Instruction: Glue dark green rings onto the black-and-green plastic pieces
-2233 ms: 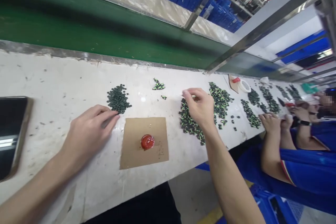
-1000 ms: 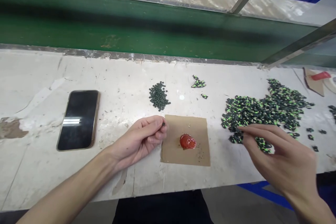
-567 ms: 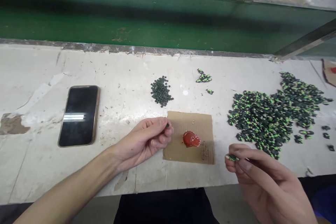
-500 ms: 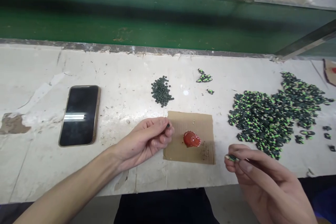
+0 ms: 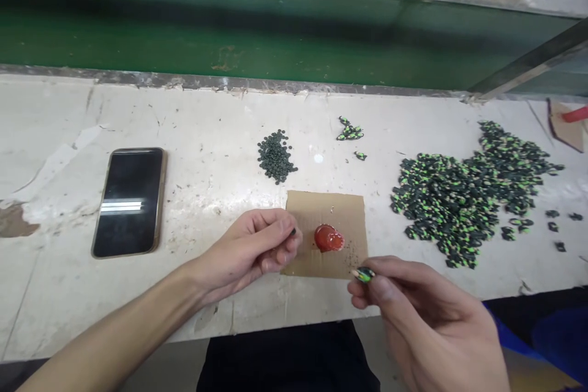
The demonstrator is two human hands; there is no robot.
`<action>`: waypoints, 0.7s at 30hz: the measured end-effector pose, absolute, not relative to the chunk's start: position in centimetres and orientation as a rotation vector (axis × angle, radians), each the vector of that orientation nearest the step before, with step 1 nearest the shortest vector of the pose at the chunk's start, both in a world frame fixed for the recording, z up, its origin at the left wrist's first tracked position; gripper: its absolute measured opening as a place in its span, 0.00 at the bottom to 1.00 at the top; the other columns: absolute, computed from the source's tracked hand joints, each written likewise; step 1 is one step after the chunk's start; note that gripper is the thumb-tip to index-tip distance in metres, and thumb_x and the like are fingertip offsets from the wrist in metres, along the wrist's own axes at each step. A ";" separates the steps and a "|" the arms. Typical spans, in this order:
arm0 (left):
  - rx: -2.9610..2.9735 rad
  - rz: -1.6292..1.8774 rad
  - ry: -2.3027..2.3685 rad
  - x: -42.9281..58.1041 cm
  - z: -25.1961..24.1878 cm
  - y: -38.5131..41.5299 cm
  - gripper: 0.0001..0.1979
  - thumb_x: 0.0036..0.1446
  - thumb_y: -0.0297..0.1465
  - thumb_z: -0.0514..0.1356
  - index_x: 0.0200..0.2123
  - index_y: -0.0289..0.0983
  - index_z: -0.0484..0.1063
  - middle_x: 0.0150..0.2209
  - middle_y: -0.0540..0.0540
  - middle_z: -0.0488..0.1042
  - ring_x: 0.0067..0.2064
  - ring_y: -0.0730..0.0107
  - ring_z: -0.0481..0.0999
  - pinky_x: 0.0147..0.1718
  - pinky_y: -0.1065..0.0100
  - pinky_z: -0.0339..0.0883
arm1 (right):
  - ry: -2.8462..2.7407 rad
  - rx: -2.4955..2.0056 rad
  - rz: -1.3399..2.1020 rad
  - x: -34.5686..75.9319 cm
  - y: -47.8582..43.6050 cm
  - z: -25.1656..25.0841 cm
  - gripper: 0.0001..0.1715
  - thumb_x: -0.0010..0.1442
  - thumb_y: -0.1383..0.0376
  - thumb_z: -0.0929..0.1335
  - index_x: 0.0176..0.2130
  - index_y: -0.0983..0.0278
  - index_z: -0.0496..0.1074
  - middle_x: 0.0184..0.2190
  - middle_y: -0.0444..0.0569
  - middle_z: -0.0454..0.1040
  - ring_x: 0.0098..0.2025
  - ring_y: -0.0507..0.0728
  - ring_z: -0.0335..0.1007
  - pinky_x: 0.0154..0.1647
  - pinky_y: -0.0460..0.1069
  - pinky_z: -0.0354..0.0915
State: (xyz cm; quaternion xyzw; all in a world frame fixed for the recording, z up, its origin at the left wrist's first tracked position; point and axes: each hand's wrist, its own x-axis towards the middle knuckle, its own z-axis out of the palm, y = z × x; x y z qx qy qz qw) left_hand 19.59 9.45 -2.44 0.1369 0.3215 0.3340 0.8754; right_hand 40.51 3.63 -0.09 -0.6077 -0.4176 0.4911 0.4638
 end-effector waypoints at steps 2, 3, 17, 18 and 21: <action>0.321 0.693 0.684 19.8 -2.4 9.2 0.21 0.54 0.39 0.76 0.24 0.29 0.75 0.21 0.52 0.69 0.19 0.89 0.61 0.17 0.87 0.56 | -1.013 -1.444 1.239 39.6 3.7 0.0 0.02 0.60 0.63 0.79 0.36 0.53 0.86 0.25 0.47 0.82 0.25 0.55 0.81 0.28 0.43 0.79; 0.336 0.692 0.688 20.0 -2.4 9.1 0.21 0.54 0.40 0.76 0.24 0.29 0.75 0.21 0.52 0.69 0.19 0.89 0.60 0.17 0.86 0.56 | -0.993 -1.406 1.279 39.2 3.6 -0.1 0.03 0.61 0.63 0.78 0.36 0.53 0.86 0.26 0.46 0.83 0.26 0.54 0.81 0.29 0.43 0.79; 0.410 0.651 0.606 20.2 -2.7 8.1 0.21 0.56 0.43 0.74 0.28 0.32 0.74 0.22 0.54 0.70 0.18 0.88 0.62 0.19 0.83 0.61 | -0.616 -1.073 1.854 38.6 2.9 -0.8 0.07 0.69 0.65 0.73 0.42 0.52 0.84 0.32 0.43 0.82 0.34 0.48 0.82 0.36 0.38 0.76; 0.409 0.644 0.604 20.2 -2.7 8.1 0.21 0.56 0.43 0.74 0.28 0.32 0.73 0.22 0.54 0.70 0.18 0.88 0.62 0.20 0.83 0.61 | -0.627 -1.069 1.847 38.5 2.9 -0.8 0.07 0.69 0.64 0.73 0.42 0.52 0.84 0.32 0.42 0.81 0.34 0.47 0.82 0.36 0.37 0.75; 0.400 0.622 0.599 20.2 -2.8 8.1 0.22 0.56 0.45 0.74 0.28 0.32 0.73 0.22 0.54 0.69 0.18 0.87 0.61 0.19 0.83 0.60 | -0.653 -1.103 1.802 38.5 2.9 -0.8 0.07 0.69 0.64 0.73 0.41 0.53 0.84 0.31 0.42 0.81 0.33 0.47 0.81 0.36 0.37 0.76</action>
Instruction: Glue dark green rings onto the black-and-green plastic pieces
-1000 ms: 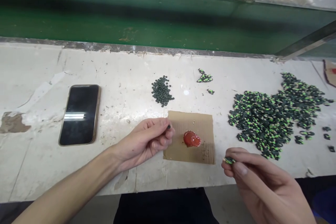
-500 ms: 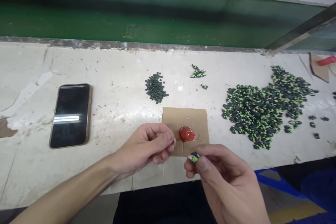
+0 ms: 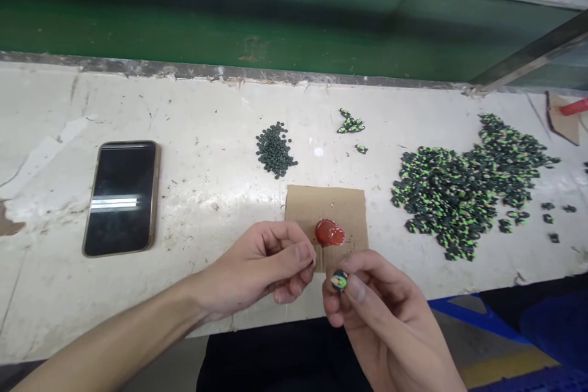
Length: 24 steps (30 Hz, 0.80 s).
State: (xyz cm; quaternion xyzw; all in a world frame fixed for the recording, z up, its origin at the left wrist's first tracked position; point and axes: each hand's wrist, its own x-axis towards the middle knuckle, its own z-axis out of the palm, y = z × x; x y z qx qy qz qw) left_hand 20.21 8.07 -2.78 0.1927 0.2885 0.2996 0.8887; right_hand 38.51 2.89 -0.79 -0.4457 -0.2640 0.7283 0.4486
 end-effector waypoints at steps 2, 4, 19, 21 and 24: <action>0.389 0.613 0.598 20.2 -2.8 8.1 0.22 0.56 0.45 0.73 0.28 0.31 0.73 0.22 0.53 0.69 0.18 0.87 0.60 0.18 0.83 0.59 | -0.679 -1.146 1.749 38.6 3.0 -0.7 0.06 0.68 0.64 0.74 0.40 0.53 0.84 0.31 0.43 0.81 0.32 0.48 0.81 0.36 0.38 0.76; 0.377 0.610 0.593 20.2 -2.8 8.2 0.23 0.56 0.45 0.73 0.28 0.31 0.73 0.22 0.53 0.69 0.18 0.88 0.60 0.18 0.84 0.59 | -0.747 -1.184 1.669 38.8 3.1 -0.7 0.06 0.67 0.64 0.74 0.40 0.53 0.85 0.30 0.43 0.81 0.31 0.49 0.81 0.35 0.38 0.76; 0.362 0.652 0.688 19.9 -3.4 8.9 0.12 0.59 0.37 0.72 0.29 0.34 0.81 0.25 0.53 0.77 0.25 0.87 0.74 0.27 0.89 0.72 | -1.591 -1.542 0.698 41.5 3.6 -1.4 0.13 0.62 0.76 0.72 0.40 0.58 0.80 0.32 0.40 0.79 0.31 0.46 0.77 0.33 0.38 0.73; 0.299 0.637 0.677 20.0 -3.3 8.9 0.12 0.60 0.35 0.71 0.28 0.34 0.80 0.26 0.54 0.77 0.25 0.88 0.74 0.26 0.89 0.71 | -1.702 -1.487 0.704 41.0 3.6 -0.8 0.15 0.62 0.78 0.71 0.41 0.59 0.79 0.34 0.42 0.78 0.34 0.47 0.76 0.34 0.40 0.73; 0.255 0.640 0.637 20.1 -3.4 8.8 0.13 0.62 0.34 0.70 0.29 0.32 0.79 0.26 0.53 0.77 0.26 0.87 0.74 0.28 0.88 0.71 | -1.884 -1.405 0.771 40.1 3.9 0.1 0.20 0.61 0.81 0.71 0.48 0.62 0.79 0.39 0.45 0.77 0.36 0.47 0.75 0.36 0.40 0.73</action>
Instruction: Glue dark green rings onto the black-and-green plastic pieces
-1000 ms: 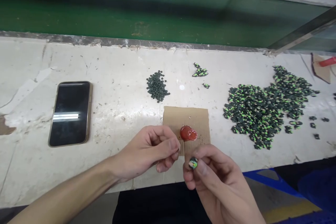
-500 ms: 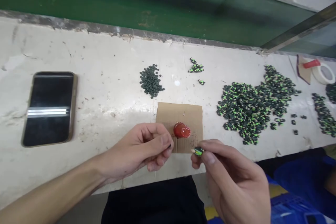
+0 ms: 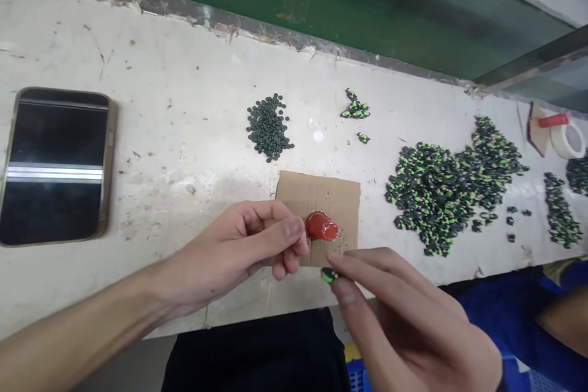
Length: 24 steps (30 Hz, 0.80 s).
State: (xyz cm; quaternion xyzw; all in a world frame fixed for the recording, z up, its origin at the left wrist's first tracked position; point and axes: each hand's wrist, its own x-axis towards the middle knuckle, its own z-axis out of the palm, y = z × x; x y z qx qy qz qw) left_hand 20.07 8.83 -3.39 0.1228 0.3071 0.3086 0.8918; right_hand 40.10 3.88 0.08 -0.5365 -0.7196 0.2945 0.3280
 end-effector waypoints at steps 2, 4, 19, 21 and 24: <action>0.287 0.657 0.625 20.1 -3.5 8.7 0.14 0.62 0.36 0.70 0.29 0.32 0.78 0.26 0.53 0.76 0.26 0.87 0.73 0.29 0.87 0.71 | -1.923 -1.349 0.842 39.6 4.1 0.4 0.24 0.61 0.82 0.70 0.53 0.62 0.78 0.41 0.45 0.77 0.37 0.46 0.76 0.35 0.39 0.73; 0.336 0.679 0.632 20.1 -3.7 8.7 0.14 0.62 0.38 0.70 0.30 0.32 0.79 0.26 0.53 0.76 0.26 0.87 0.72 0.29 0.87 0.70 | -1.908 -1.310 0.893 39.2 4.3 0.4 0.28 0.62 0.82 0.69 0.56 0.61 0.77 0.41 0.45 0.76 0.38 0.46 0.75 0.36 0.39 0.73; 0.452 0.855 0.746 20.5 -3.2 8.5 0.09 0.54 0.29 0.76 0.29 0.34 0.80 0.24 0.55 0.77 0.22 0.88 0.72 0.24 0.87 0.70 | -1.836 -1.199 0.984 37.9 3.9 -0.6 0.37 0.61 0.84 0.67 0.64 0.59 0.73 0.43 0.46 0.76 0.39 0.47 0.74 0.44 0.41 0.74; 0.494 0.906 0.820 20.6 -2.9 8.4 0.08 0.52 0.26 0.77 0.29 0.35 0.81 0.22 0.55 0.77 0.20 0.86 0.72 0.22 0.87 0.70 | -1.709 -1.172 1.147 37.8 3.9 -0.8 0.38 0.62 0.83 0.67 0.64 0.55 0.73 0.40 0.43 0.76 0.39 0.48 0.75 0.42 0.41 0.74; 0.725 1.057 0.991 20.7 -2.5 7.9 0.08 0.54 0.22 0.74 0.26 0.38 0.82 0.19 0.55 0.76 0.19 0.83 0.73 0.20 0.85 0.71 | -1.477 -1.127 1.366 37.7 3.8 -1.2 0.39 0.62 0.80 0.68 0.63 0.48 0.75 0.35 0.41 0.77 0.33 0.48 0.73 0.38 0.42 0.74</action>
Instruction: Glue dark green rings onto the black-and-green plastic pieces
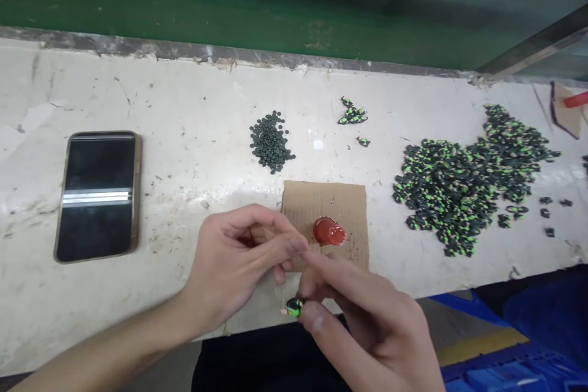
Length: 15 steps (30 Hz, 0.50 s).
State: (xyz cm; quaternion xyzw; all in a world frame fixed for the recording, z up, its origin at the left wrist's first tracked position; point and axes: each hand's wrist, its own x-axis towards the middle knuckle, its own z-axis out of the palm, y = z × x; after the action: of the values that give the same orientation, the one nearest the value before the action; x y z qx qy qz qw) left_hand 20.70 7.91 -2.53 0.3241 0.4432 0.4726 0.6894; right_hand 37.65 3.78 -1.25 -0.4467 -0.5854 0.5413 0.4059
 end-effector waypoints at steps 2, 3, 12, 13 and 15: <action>0.922 1.196 1.074 20.7 -2.5 7.5 0.10 0.55 0.20 0.73 0.27 0.41 0.84 0.21 0.55 0.78 0.20 0.80 0.75 0.21 0.82 0.72 | -1.341 -1.069 1.497 37.7 3.5 -1.5 0.40 0.61 0.80 0.69 0.63 0.45 0.75 0.35 0.42 0.78 0.31 0.48 0.72 0.33 0.42 0.74; 1.022 1.262 1.087 20.6 -2.6 7.3 0.11 0.54 0.20 0.73 0.29 0.43 0.85 0.23 0.55 0.80 0.21 0.79 0.76 0.21 0.81 0.73 | -1.280 -1.034 1.562 37.7 3.4 -1.6 0.41 0.61 0.80 0.69 0.63 0.44 0.75 0.36 0.43 0.78 0.30 0.48 0.72 0.31 0.41 0.74; 1.311 1.265 1.010 20.2 -2.2 7.3 0.16 0.56 0.16 0.67 0.41 0.43 0.85 0.32 0.52 0.84 0.30 0.73 0.83 0.29 0.75 0.79 | -0.839 -1.129 1.770 37.8 1.4 -0.9 0.22 0.70 0.63 0.71 0.61 0.45 0.77 0.36 0.45 0.78 0.34 0.49 0.77 0.35 0.40 0.76; 1.284 1.231 0.996 20.1 -2.1 7.4 0.16 0.56 0.16 0.67 0.40 0.42 0.84 0.31 0.52 0.83 0.29 0.73 0.83 0.28 0.75 0.79 | -0.846 -1.148 1.743 37.8 1.3 -0.8 0.22 0.70 0.63 0.72 0.61 0.46 0.78 0.36 0.46 0.78 0.34 0.49 0.77 0.35 0.40 0.75; 1.242 1.158 0.974 20.0 -2.0 7.5 0.14 0.57 0.16 0.67 0.39 0.41 0.84 0.30 0.52 0.83 0.27 0.74 0.82 0.26 0.76 0.78 | -0.926 -1.174 1.674 38.2 1.4 -0.7 0.23 0.70 0.66 0.71 0.61 0.47 0.78 0.37 0.46 0.78 0.33 0.48 0.75 0.35 0.39 0.74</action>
State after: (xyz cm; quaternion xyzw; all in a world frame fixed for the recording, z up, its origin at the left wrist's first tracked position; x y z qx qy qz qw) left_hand 19.96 7.52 -1.98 0.5265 0.4129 0.4910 0.5578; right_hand 38.17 1.43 -0.70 -0.4713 -0.3716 0.6719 0.4339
